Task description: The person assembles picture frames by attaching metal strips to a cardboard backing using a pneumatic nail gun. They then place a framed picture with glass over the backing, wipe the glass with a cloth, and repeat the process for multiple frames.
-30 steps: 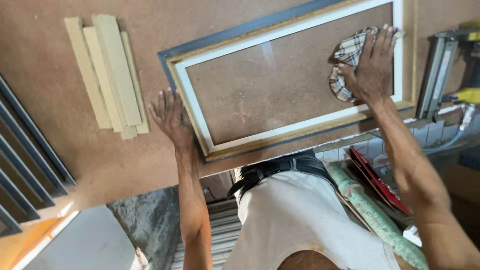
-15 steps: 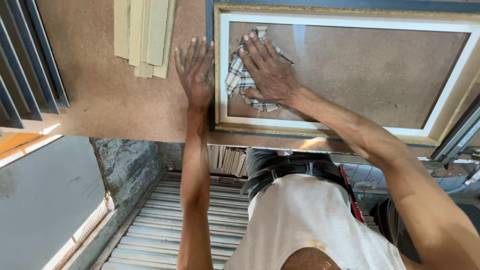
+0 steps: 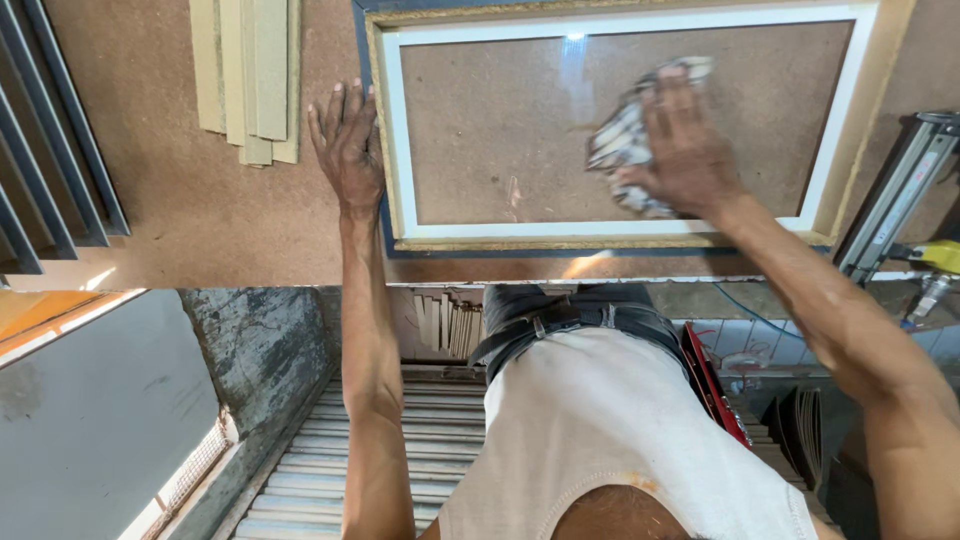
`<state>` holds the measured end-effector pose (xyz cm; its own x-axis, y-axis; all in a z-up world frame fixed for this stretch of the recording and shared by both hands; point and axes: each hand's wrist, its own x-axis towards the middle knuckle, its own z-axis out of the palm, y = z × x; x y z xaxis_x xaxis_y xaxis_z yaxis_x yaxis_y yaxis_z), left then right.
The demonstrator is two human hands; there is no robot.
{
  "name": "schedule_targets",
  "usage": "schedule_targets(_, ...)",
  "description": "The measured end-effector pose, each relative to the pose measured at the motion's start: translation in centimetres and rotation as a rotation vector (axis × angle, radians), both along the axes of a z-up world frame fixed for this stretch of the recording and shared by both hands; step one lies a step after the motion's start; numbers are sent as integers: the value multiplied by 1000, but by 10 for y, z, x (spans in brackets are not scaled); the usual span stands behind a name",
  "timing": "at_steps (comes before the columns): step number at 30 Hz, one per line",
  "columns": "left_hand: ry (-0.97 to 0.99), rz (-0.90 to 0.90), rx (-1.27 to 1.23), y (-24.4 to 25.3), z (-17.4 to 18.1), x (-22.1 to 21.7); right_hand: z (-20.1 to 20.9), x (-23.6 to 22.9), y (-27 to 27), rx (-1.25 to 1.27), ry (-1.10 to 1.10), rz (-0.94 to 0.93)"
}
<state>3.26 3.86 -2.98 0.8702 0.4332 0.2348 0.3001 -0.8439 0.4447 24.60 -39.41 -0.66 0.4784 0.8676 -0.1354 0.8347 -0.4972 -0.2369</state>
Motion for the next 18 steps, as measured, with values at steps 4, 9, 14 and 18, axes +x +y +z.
schedule_targets(4,-6,-1,-19,-4,-3,3,21,45,-102,-5,-74,-104)
schedule_targets(9,-48,5,-138,-2,22,3,61,91,-155,155,-306,-192)
schedule_targets(14,-61,184,-358,-11,53,19,48,113,-216,193,-162,-511)
schedule_targets(18,18,396,-760,-21,64,27,8,119,-216,243,-17,-635)
